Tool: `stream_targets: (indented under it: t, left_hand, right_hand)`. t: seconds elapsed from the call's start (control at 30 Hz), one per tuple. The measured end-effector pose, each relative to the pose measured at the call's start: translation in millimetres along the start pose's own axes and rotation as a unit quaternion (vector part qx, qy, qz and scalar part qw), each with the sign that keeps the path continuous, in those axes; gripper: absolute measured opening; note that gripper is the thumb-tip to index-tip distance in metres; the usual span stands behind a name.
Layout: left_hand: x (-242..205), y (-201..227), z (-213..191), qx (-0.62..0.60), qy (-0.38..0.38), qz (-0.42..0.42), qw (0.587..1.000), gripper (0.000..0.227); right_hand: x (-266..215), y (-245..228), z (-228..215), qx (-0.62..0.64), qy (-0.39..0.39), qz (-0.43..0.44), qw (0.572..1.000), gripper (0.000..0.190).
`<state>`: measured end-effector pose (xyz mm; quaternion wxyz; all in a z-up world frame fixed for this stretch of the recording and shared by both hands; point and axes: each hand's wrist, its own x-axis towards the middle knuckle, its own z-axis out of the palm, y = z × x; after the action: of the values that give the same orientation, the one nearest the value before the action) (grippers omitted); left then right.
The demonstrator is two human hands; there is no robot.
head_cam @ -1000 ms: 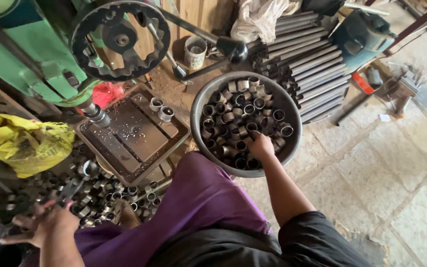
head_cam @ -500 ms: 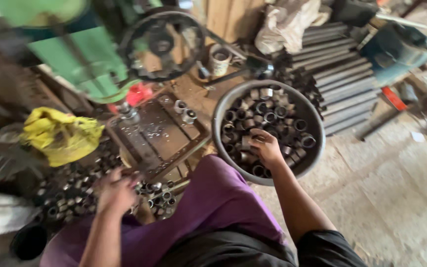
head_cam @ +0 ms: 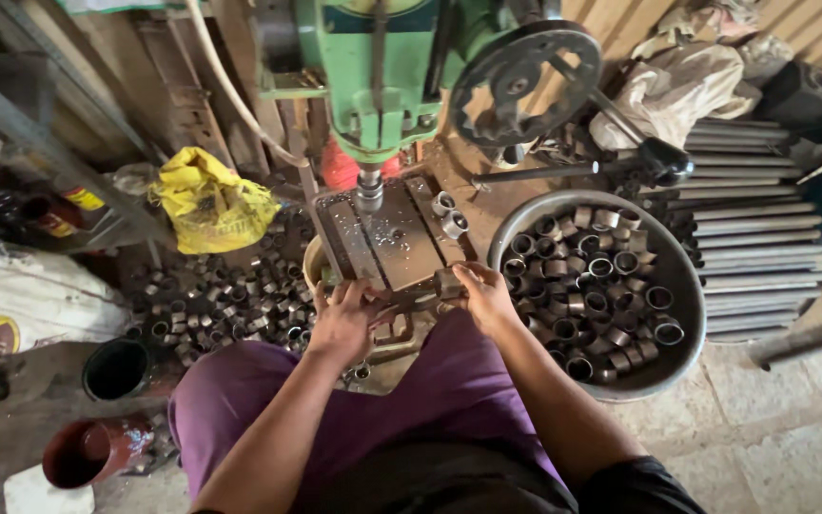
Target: The person sits on the floor and operates a green drill press to process small metal cylindrical parts. They pick up parts from a large metal basin, place them under the drill bit, and use a hand wheel to lower the drill. After drilling, the parts are placed into a smaller container or on the machine table.
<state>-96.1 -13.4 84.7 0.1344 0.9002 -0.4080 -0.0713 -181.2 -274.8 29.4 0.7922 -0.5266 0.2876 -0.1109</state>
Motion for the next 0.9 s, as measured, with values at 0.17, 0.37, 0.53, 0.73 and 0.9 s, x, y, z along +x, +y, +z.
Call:
stream_targets:
  t: [0.17, 0.37, 0.53, 0.73, 0.9]
  left_hand:
    - [-5.1, -10.7, -4.4, -0.009, 0.014, 0.012, 1.0, 0.03]
    - [-1.9, -24.2, 6.4, 0.001, 0.038, 0.022, 0.999, 0.033]
    - [-0.5, -35.6, 21.8, -0.009, 0.077, 0.053, 0.996, 0.03]
    - [16.9, -62.5, 49.6, -0.028, 0.08, -0.001, 0.996, 0.024]
    - [29.4, -96.2, 41.0, 0.04, 0.073, -0.11, 0.99, 0.056]
  right_hand:
    - [0.5, 2.0, 23.6, -0.059, 0.029, 0.008, 0.998, 0.031]
    - [11.2, 12.9, 25.2, -0.22, 0.031, -0.122, 0.967, 0.038]
    - [20.0, 18.2, 21.6, -0.252, 0.051, -0.061, 0.965, 0.042]
    - [-3.6, -35.1, 42.8, -0.37, 0.062, 0.027, 0.926, 0.049]
    - [-45.2, -110.7, 36.8, -0.493, 0.032, -0.149, 0.857, 0.036]
